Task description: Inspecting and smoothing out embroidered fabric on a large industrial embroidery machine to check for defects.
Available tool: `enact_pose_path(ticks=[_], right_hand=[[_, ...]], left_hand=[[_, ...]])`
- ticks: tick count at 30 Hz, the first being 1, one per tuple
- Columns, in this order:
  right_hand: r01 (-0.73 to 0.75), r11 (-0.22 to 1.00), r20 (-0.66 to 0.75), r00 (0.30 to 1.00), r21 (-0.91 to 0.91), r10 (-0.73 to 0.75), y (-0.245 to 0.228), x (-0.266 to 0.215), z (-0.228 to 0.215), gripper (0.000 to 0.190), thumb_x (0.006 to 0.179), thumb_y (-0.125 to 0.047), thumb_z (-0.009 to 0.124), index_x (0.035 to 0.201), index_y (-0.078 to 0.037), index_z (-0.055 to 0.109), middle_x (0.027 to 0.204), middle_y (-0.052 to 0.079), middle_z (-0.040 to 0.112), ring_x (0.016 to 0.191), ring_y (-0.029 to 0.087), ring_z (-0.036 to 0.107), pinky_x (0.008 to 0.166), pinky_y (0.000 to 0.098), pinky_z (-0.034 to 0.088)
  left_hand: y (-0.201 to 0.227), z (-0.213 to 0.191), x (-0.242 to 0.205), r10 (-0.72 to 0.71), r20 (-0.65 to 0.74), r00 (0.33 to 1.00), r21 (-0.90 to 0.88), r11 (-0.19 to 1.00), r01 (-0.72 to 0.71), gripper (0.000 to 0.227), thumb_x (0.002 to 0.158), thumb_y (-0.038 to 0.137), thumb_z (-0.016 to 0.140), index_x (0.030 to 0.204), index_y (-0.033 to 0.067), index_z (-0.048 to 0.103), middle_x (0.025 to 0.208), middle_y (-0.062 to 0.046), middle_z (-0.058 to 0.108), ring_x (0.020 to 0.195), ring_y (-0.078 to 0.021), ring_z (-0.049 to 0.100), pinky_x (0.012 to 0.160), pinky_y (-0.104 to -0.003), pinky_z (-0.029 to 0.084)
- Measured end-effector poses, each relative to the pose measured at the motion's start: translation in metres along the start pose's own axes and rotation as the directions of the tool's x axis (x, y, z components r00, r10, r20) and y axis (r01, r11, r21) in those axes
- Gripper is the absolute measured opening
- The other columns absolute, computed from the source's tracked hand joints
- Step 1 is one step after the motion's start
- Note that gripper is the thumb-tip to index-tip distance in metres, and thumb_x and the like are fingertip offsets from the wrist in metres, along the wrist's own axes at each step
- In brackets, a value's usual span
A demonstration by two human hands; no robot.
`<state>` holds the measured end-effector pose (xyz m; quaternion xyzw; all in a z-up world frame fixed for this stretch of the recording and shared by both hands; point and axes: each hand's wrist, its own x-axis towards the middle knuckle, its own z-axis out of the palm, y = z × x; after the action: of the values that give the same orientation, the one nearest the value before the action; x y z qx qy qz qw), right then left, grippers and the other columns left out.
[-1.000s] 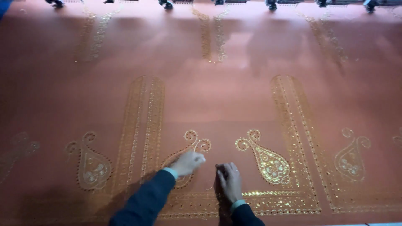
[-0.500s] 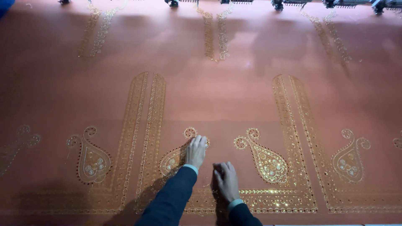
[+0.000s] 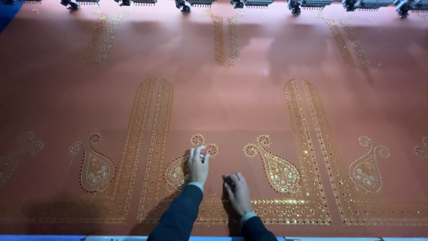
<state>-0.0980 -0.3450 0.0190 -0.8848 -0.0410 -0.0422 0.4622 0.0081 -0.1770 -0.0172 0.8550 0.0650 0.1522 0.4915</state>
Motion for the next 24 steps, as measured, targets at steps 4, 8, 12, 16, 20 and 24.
enact_pose_path(ticks=[4,8,12,16,20,24], right_hand=[[0.007,1.000,0.014,1.000,-0.027,-0.007,-0.002,0.000,-0.001,0.015,0.093,-0.015,0.064,0.108,-0.011,0.068,0.100,0.008,0.062,0.096,0.028,0.060,0.083,0.0391,0.049],[0.013,1.000,0.008,1.000,-0.009,-0.013,-0.004,0.000,-0.001,0.017,0.092,-0.013,0.063,0.108,-0.011,0.071,0.101,0.008,0.064,0.098,0.028,0.062,0.086,0.0391,0.050],[-0.034,0.999,0.018,0.999,-0.005,0.034,-0.008,-0.002,-0.002,0.019,0.091,-0.012,0.063,0.108,-0.012,0.071,0.103,0.008,0.066,0.100,0.028,0.063,0.088,0.0394,0.051],[-0.023,1.000,0.026,0.999,-0.019,0.023,-0.003,0.002,-0.003,0.021,0.091,-0.010,0.063,0.111,-0.011,0.070,0.104,0.009,0.064,0.100,0.028,0.061,0.087,0.0393,0.050],[-0.033,0.998,0.009,0.999,-0.061,0.033,0.005,0.017,0.007,0.013,0.090,-0.012,0.065,0.103,-0.013,0.066,0.097,0.008,0.064,0.094,0.030,0.062,0.081,0.0407,0.049],[0.059,0.982,-0.001,0.998,-0.177,-0.060,0.024,0.058,0.014,0.013,0.089,-0.012,0.065,0.099,-0.010,0.058,0.100,0.014,0.055,0.095,0.036,0.052,0.085,0.0479,0.044]], left_hand=[[0.005,0.002,0.002,0.000,0.044,0.999,0.041,0.999,-0.002,0.034,0.086,0.001,0.075,0.118,0.0109,0.069,0.110,-0.007,0.060,0.081,-0.0201,0.065,0.077,-0.036,0.058],[0.003,0.005,0.010,0.102,0.047,0.994,0.259,0.959,-0.111,0.014,0.087,0.009,0.076,0.100,0.0151,0.074,0.101,-0.007,0.063,0.089,-0.0280,0.064,0.079,-0.042,0.053],[-0.002,0.014,0.014,0.076,0.064,0.995,0.342,0.935,-0.094,0.009,0.094,0.010,0.067,0.091,0.0164,0.061,0.103,-0.007,0.063,0.094,-0.0284,0.064,0.081,-0.043,0.053],[-0.008,0.017,0.023,-0.130,-0.100,0.986,0.227,0.962,0.150,0.011,0.099,0.014,0.059,0.090,0.0165,0.054,0.101,-0.010,0.062,0.081,-0.0332,0.066,0.072,-0.049,0.051],[0.005,-0.005,0.013,-0.045,0.026,0.999,0.190,0.981,0.039,0.005,0.093,0.016,0.065,0.092,0.0212,0.063,0.103,-0.006,0.064,0.085,-0.0314,0.065,0.072,-0.047,0.049],[-0.002,-0.002,0.014,0.175,0.126,0.977,0.221,0.955,-0.199,0.017,0.083,0.016,0.079,0.100,0.0204,0.078,0.099,-0.003,0.065,0.092,-0.0263,0.063,0.080,-0.042,0.051]])
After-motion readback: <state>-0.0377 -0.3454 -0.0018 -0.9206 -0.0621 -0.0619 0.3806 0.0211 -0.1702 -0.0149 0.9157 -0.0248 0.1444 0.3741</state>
